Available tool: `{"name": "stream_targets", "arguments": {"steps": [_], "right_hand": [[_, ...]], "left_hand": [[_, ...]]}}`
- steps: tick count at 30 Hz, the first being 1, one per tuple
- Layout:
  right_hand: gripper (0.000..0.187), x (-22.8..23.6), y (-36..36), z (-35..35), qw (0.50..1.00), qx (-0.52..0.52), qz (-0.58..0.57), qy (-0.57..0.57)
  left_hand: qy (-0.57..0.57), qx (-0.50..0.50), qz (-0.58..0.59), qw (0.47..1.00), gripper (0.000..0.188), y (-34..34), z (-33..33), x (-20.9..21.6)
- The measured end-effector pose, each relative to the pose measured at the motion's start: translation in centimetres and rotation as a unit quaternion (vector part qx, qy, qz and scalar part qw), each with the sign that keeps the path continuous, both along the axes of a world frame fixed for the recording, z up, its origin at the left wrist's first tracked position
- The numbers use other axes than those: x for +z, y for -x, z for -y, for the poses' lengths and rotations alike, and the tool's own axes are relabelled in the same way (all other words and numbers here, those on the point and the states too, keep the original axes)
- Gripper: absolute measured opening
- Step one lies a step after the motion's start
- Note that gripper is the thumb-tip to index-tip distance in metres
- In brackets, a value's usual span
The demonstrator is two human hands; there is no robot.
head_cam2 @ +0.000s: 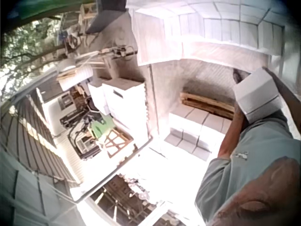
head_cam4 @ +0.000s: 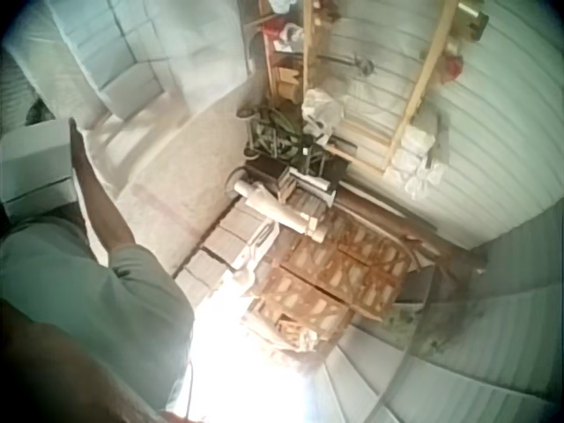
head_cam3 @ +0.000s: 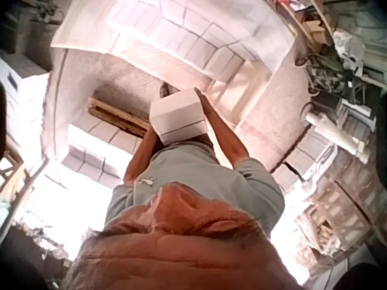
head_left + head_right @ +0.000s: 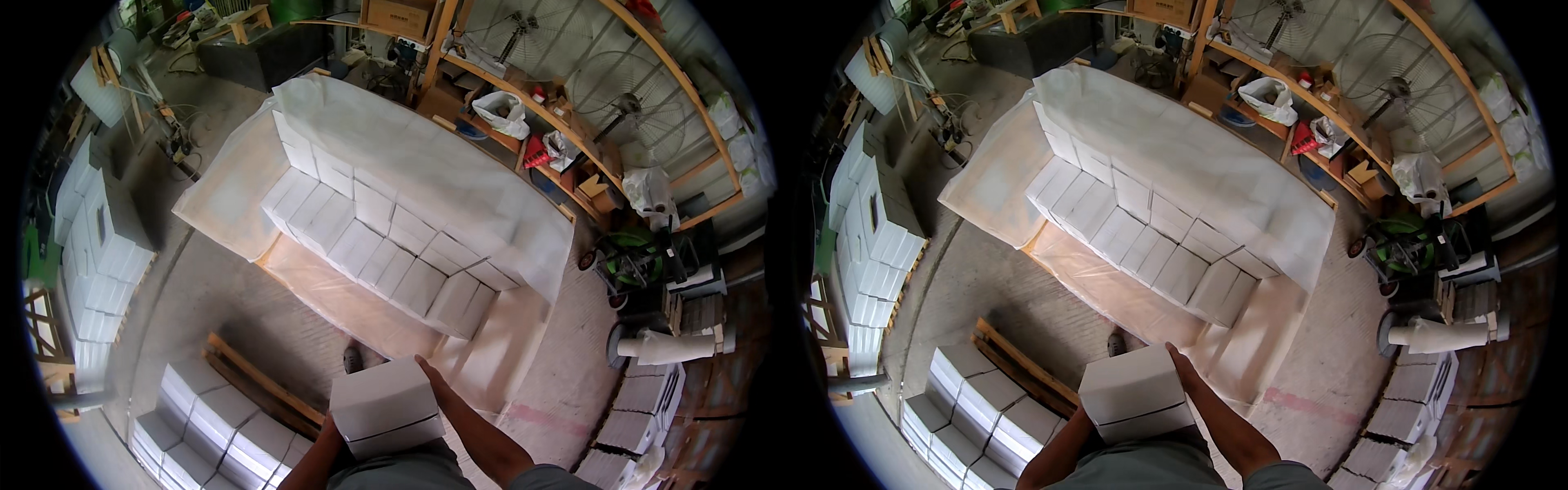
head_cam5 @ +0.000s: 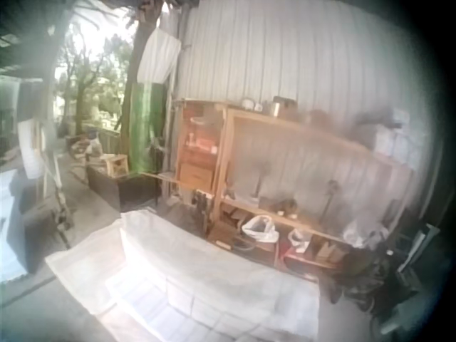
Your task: The person repeatedly picks up white rectangular boxes from a pallet and places them onto a plastic-wrapped stack on another pallet. The person walks back and forth between the two pallets, handling one box at a time and arranging them in rows.
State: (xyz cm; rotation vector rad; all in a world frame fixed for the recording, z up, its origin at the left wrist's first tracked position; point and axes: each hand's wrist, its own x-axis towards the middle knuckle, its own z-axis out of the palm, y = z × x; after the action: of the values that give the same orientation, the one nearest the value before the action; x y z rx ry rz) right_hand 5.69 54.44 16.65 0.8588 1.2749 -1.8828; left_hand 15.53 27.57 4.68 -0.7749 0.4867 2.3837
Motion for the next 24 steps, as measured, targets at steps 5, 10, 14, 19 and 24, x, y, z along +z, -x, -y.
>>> {"name": "stream_targets", "arguments": {"steps": [5, 10, 14, 19, 24], "right_hand": [[0.061, -2.3, 4.0, -2.8, 0.998, 0.033, -0.003, -0.055], [0.064, -2.7, 8.9, -1.5, 0.997, 0.003, 0.039, -0.072], [0.061, -9.2, 12.3, -1.3, 0.997, 0.018, 0.023, -0.067], [0.057, -15.0, 19.0, -0.5, 0.993, 0.076, 0.021, -0.087], [0.056, -19.0, 26.2, -1.9, 0.983, 0.137, 0.042, -0.112]], "left_hand": [[-0.012, -0.049, 0.037, 0.998, 0.034, 8.4, -4.6, 7.5], [-0.027, -0.034, 0.066, 0.997, 0.032, 11.8, -3.9, 2.4], [-0.033, -0.036, 0.096, 0.994, 0.033, 14.0, -3.7, -3.1], [-0.039, -0.016, 0.131, 0.991, 0.034, 15.6, -4.5, -10.4], [-0.057, 0.013, 0.148, 0.987, 0.035, 17.7, -8.1, -19.0]]}}
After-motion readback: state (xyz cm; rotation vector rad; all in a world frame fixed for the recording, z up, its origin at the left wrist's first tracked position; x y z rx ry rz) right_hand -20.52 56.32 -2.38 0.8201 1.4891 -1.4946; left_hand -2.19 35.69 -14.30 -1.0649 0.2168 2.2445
